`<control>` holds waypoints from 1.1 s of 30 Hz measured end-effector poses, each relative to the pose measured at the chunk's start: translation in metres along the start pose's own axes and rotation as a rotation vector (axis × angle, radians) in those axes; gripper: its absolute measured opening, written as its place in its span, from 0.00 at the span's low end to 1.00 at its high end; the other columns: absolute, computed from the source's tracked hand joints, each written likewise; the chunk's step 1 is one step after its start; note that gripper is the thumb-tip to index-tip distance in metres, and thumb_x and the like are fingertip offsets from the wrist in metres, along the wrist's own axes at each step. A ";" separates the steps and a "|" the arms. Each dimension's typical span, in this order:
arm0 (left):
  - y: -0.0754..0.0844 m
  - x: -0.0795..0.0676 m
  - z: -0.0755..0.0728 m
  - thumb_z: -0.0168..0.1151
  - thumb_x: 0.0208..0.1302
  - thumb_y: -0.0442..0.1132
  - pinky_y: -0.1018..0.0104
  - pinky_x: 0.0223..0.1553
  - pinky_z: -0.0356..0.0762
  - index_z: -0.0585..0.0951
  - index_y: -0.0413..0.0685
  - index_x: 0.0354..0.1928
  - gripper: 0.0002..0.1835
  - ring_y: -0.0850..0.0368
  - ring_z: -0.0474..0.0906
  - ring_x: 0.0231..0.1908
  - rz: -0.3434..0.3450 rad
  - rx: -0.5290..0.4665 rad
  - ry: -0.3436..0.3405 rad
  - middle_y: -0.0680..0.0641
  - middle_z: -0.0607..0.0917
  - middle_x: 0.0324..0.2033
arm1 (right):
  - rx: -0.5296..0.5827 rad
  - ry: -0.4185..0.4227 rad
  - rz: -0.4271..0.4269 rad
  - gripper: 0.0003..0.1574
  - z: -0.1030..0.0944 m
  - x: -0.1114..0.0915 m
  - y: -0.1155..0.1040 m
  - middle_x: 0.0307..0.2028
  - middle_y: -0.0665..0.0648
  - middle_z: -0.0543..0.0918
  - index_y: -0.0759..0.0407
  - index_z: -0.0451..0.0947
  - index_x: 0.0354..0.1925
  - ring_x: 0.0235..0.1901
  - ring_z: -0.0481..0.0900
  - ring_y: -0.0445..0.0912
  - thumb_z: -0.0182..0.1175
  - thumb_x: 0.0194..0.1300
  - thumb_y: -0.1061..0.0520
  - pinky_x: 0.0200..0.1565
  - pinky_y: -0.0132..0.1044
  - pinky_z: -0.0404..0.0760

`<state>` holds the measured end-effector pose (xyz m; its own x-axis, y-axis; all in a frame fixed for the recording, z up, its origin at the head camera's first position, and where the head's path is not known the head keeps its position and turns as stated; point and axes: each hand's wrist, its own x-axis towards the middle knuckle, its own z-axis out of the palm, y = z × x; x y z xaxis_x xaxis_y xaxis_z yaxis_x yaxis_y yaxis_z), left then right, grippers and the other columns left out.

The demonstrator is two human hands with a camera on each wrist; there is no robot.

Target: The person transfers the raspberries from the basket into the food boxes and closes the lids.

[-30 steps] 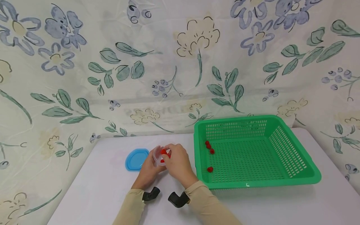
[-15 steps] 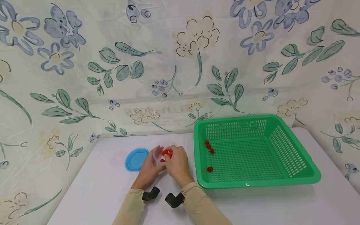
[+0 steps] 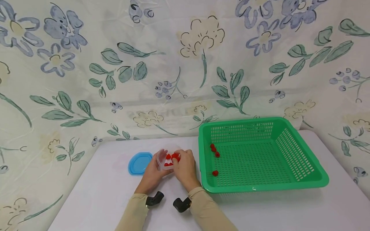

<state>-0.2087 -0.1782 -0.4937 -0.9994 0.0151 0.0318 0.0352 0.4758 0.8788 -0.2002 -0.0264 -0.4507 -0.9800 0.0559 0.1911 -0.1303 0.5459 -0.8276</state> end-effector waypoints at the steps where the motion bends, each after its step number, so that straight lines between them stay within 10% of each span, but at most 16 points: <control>1: 0.000 0.000 0.000 0.79 0.52 0.42 0.36 0.66 0.63 0.60 0.50 0.76 0.51 0.42 0.60 0.72 0.000 0.002 0.000 0.46 0.70 0.71 | 0.000 -0.003 0.003 0.13 0.000 0.000 0.000 0.37 0.59 0.76 0.63 0.84 0.48 0.36 0.76 0.50 0.68 0.64 0.60 0.40 0.43 0.82; 33: 0.003 -0.002 -0.002 0.79 0.53 0.40 0.36 0.63 0.69 0.60 0.50 0.76 0.51 0.40 0.60 0.72 0.000 0.015 -0.006 0.45 0.69 0.71 | 0.064 -0.060 -0.130 0.15 -0.025 -0.010 -0.030 0.42 0.63 0.79 0.60 0.83 0.49 0.42 0.79 0.53 0.67 0.65 0.59 0.40 0.44 0.87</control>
<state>-0.2062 -0.1788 -0.4901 -0.9994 0.0203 0.0286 0.0349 0.4891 0.8715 -0.1829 -0.0229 -0.4145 -0.9613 -0.0629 0.2681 -0.2637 0.4909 -0.8303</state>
